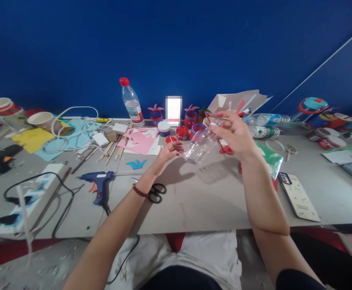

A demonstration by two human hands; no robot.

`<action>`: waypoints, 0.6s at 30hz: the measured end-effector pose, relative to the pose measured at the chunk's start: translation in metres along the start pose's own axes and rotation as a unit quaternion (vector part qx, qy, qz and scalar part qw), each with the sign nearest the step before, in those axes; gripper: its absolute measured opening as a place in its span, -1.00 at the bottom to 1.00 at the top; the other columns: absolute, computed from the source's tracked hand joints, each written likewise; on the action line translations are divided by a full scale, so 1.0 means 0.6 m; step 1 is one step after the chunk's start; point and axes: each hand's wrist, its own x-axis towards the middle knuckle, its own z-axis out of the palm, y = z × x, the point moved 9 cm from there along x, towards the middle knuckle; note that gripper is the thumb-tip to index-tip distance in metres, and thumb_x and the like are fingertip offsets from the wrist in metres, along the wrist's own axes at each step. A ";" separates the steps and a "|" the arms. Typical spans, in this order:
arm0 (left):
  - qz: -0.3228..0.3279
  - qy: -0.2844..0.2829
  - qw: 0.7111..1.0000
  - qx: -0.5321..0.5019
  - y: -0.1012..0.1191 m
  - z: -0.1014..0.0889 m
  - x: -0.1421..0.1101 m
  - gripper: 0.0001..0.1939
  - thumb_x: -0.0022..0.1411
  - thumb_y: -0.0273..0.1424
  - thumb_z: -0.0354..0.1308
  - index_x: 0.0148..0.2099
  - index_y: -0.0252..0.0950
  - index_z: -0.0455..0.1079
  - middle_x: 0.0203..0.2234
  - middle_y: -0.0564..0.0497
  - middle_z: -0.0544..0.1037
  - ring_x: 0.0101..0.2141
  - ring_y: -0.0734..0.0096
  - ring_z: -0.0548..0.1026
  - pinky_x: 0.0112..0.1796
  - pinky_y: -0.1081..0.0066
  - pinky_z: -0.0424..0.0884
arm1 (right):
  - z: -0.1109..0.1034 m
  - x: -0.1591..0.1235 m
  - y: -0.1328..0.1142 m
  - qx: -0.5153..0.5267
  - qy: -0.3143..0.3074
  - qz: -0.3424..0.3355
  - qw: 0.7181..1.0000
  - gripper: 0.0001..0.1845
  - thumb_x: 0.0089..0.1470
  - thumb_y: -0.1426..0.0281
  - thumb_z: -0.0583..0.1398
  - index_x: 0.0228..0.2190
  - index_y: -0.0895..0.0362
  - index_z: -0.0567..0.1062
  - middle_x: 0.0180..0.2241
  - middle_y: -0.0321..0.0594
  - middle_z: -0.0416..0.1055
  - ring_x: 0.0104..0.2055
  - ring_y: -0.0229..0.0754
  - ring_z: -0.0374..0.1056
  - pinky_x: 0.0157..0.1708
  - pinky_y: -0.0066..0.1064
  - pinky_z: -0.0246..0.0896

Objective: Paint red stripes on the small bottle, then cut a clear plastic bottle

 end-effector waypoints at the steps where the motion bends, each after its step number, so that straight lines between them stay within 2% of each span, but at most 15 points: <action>1: -0.003 -0.021 1.000 -0.012 0.001 0.007 -0.001 -0.35 0.02 0.09 0.34 0.02 -0.24 0.45 -0.15 -0.14 0.61 -0.11 0.15 0.56 -0.04 0.19 0.43 | 0.025 -0.004 -0.003 -0.005 -0.024 -0.001 1.000 -0.47 0.16 0.17 0.25 0.13 -0.01 0.34 -0.16 -0.15 0.52 -0.33 -0.16 0.51 -0.31 -0.26 0.47; 5: -0.027 -0.075 0.996 -0.039 0.000 0.024 -0.010 -0.27 -0.03 0.09 0.39 0.09 -0.21 0.41 -0.10 -0.15 0.60 -0.08 0.09 0.57 0.03 0.09 0.40 | 0.098 -0.022 -0.017 -0.026 -0.062 -0.005 0.998 -0.51 0.11 0.15 0.29 0.05 0.00 0.40 -0.18 -0.19 0.50 -0.29 -0.16 0.49 -0.28 -0.27 0.47; 8: -0.054 -0.078 0.995 -0.033 -0.007 0.025 -0.014 -0.30 -0.06 -0.03 0.46 0.09 -0.18 0.40 -0.16 -0.11 0.61 -0.15 0.16 0.59 -0.02 0.13 0.42 | 0.123 -0.029 -0.023 -0.043 -0.064 -0.006 0.997 -0.55 0.08 0.17 0.30 -0.01 0.02 0.43 -0.19 -0.18 0.49 -0.23 -0.13 0.48 -0.25 -0.26 0.46; 11: -0.077 -0.068 0.994 -0.023 -0.015 0.021 -0.015 -0.32 -0.03 -0.09 0.46 0.10 -0.20 0.41 -0.18 -0.09 0.62 -0.22 0.25 0.59 -0.03 0.16 0.43 | 0.129 -0.029 -0.031 -0.054 -0.052 -0.014 0.997 -0.63 0.13 0.18 0.26 -0.05 0.03 0.43 -0.11 -0.13 0.49 -0.18 -0.11 0.46 -0.27 -0.27 0.43; 13: -0.079 -0.059 0.995 -0.029 -0.017 0.014 -0.013 -0.34 0.00 -0.06 0.43 0.10 -0.23 0.42 -0.17 -0.10 0.62 -0.25 0.26 0.58 -0.03 0.16 0.43 | 0.118 -0.029 -0.047 -0.086 -0.016 -0.037 0.995 -0.69 0.16 0.19 0.24 -0.09 0.04 0.44 -0.05 -0.10 0.48 -0.14 -0.08 0.44 -0.27 -0.27 0.39; 15: -0.076 -0.040 0.995 -0.040 -0.020 0.003 -0.010 -0.37 0.04 -0.04 0.39 0.09 -0.24 0.43 -0.16 -0.10 0.62 -0.24 0.24 0.58 -0.04 0.16 0.43 | 0.108 -0.038 -0.068 -0.137 0.014 -0.060 0.989 -0.78 0.18 0.21 0.21 -0.17 0.05 0.44 -0.09 -0.10 0.49 -0.16 -0.08 0.43 -0.28 -0.27 0.34; 16: -0.075 -0.027 0.996 -0.047 -0.022 -0.004 -0.009 -0.40 0.08 -0.04 0.35 0.08 -0.24 0.43 -0.16 -0.10 0.62 -0.22 0.23 0.57 -0.04 0.16 0.43 | 0.109 -0.045 -0.079 -0.165 0.009 -0.067 0.984 -0.83 0.21 0.22 0.19 -0.24 0.06 0.45 -0.15 -0.12 0.51 -0.21 -0.09 0.42 -0.28 -0.27 0.31; 18: -0.069 0.002 0.996 -0.057 -0.024 -0.018 -0.007 -0.49 0.13 -0.05 0.30 0.03 -0.24 0.45 -0.16 -0.09 0.61 -0.18 0.20 0.58 -0.04 0.17 0.43 | 0.134 -0.070 -0.091 -0.216 -0.072 -0.070 0.971 -0.80 0.25 0.24 0.14 -0.37 0.07 0.44 -0.28 -0.16 0.51 -0.31 -0.12 0.39 -0.36 -0.31 0.22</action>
